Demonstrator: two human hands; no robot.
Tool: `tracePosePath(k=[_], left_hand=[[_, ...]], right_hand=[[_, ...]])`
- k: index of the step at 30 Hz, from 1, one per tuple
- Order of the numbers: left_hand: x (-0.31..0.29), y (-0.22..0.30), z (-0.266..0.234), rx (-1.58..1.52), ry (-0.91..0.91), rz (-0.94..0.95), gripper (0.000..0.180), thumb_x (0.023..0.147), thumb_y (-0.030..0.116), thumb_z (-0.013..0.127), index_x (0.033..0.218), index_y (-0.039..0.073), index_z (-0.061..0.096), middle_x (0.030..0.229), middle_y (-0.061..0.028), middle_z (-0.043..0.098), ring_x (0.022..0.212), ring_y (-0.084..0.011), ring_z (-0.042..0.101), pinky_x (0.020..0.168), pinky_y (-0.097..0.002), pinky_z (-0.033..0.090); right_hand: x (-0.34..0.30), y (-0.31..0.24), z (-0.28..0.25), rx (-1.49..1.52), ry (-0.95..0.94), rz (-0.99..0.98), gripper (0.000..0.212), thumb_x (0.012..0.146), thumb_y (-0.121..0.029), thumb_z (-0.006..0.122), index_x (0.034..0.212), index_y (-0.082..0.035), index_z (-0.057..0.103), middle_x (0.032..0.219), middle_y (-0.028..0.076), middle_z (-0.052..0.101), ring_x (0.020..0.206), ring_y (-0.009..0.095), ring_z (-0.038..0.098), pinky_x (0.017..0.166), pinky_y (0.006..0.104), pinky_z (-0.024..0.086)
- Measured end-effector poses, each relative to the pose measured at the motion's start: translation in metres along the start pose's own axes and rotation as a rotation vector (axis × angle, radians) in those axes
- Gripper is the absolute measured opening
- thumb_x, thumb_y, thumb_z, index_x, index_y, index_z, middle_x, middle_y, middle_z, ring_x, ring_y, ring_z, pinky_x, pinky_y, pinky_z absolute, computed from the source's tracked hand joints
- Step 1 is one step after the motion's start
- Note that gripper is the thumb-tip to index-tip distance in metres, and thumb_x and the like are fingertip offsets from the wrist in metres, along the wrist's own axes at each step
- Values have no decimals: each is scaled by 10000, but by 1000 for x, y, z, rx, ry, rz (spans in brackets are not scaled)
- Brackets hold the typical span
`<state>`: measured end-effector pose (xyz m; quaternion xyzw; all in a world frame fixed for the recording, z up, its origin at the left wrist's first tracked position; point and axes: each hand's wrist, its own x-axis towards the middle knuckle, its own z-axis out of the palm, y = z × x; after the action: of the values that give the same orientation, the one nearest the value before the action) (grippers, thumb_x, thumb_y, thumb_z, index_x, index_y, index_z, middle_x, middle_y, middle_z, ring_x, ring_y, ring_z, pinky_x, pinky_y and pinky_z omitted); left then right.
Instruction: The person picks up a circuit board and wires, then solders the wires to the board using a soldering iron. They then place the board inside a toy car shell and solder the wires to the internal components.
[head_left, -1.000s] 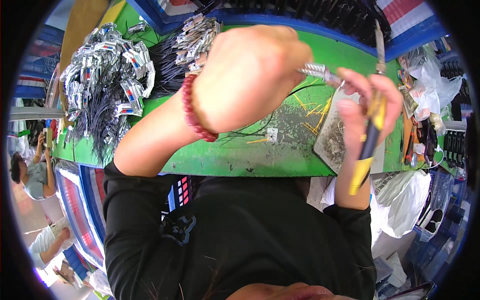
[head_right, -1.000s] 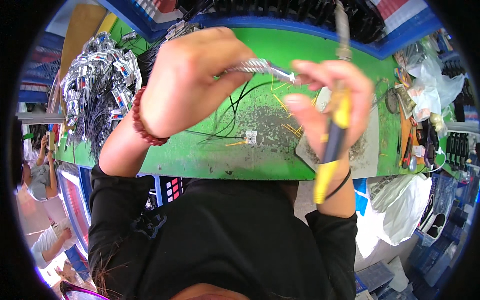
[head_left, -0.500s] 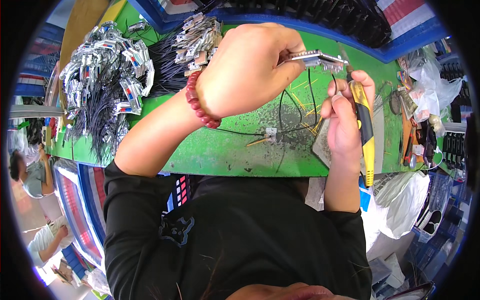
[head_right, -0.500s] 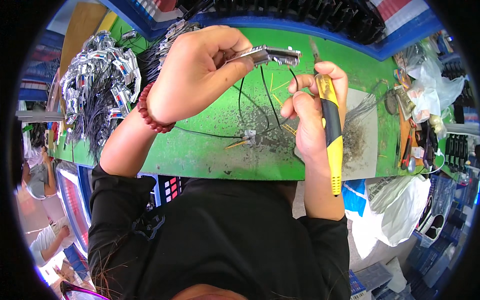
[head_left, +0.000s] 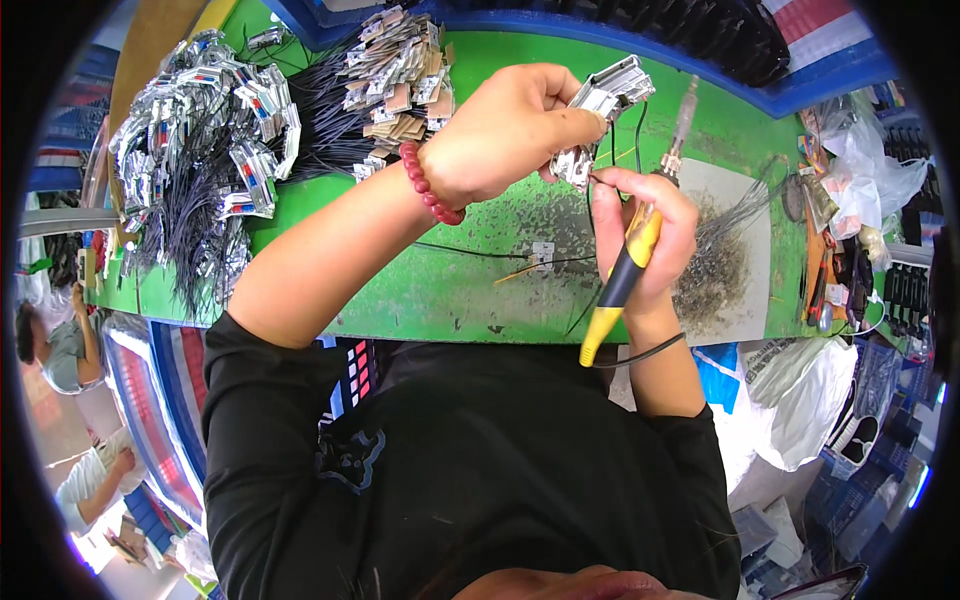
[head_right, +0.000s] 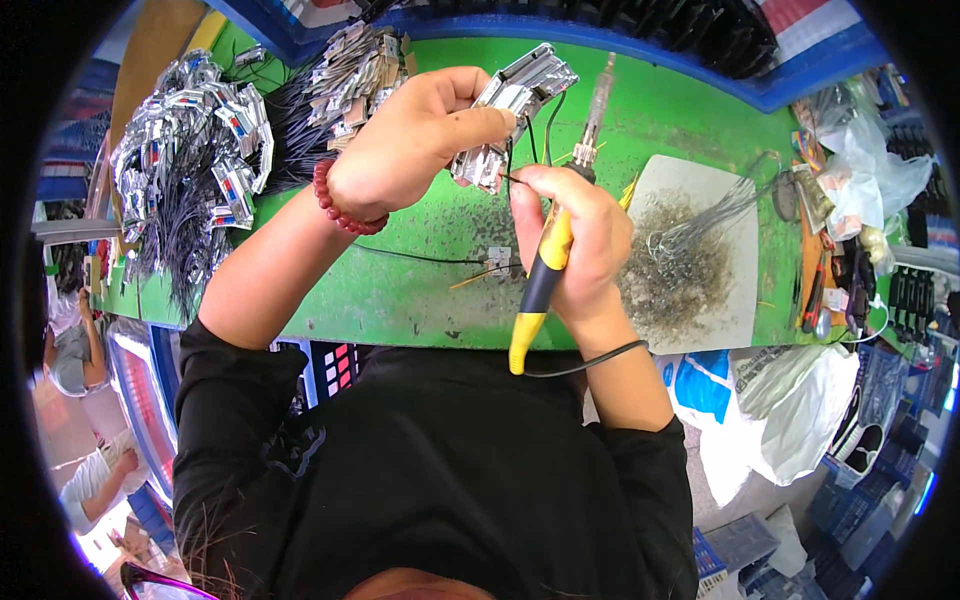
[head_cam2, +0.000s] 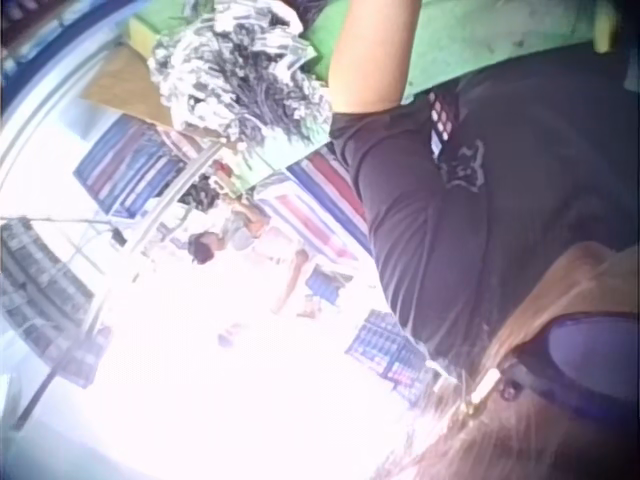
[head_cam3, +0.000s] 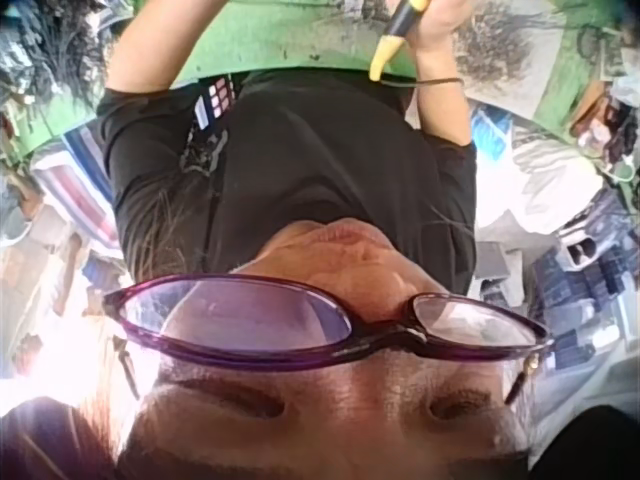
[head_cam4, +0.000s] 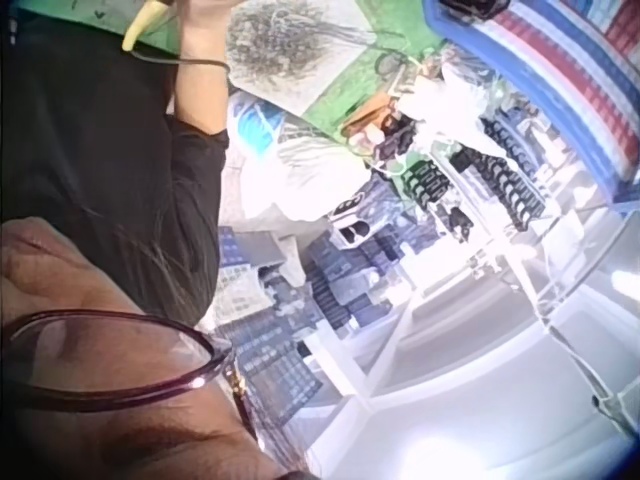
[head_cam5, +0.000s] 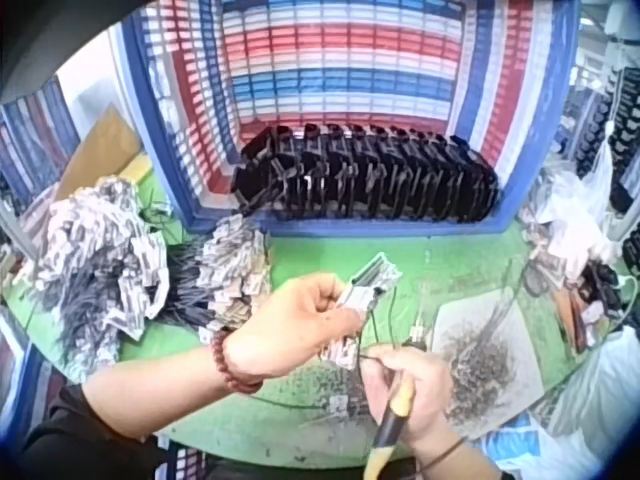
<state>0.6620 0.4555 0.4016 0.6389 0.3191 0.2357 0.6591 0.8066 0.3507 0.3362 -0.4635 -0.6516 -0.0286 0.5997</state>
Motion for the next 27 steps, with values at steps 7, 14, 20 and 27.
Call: tracePosePath(k=[7,14,20,27], left_hand=[[1,5,-61,-289,225,302,160,940,152,589,1033,28,627,877,-31,672,748,-113,630,686,-259,515],[-54,-65,-87,170,501,53,149,860,151,679,881,19,612,621,43,572,527,-21,487,468,-192,368],[-87,-113,-74,298,663,-32,191,789,112,714,794,-8,566,536,33,452,504,-45,364,470,-250,329],[-118,-120,-65,603,756,-123,169,761,123,708,771,7,586,508,-23,507,467,-110,462,485,-285,393]], right_hand=[[15,44,-18,128,-19,35,285,841,74,662,1059,-73,553,812,84,660,704,173,659,635,273,522],[13,43,-51,-439,-491,-132,245,809,-88,576,1032,-172,637,673,-27,558,591,164,550,595,313,362],[4,32,-42,-337,-547,-15,250,788,-27,618,1006,-150,639,686,3,575,615,188,550,650,316,402],[-48,25,-42,-65,-406,531,237,865,81,591,1041,-73,628,837,44,622,698,135,597,603,292,491]])
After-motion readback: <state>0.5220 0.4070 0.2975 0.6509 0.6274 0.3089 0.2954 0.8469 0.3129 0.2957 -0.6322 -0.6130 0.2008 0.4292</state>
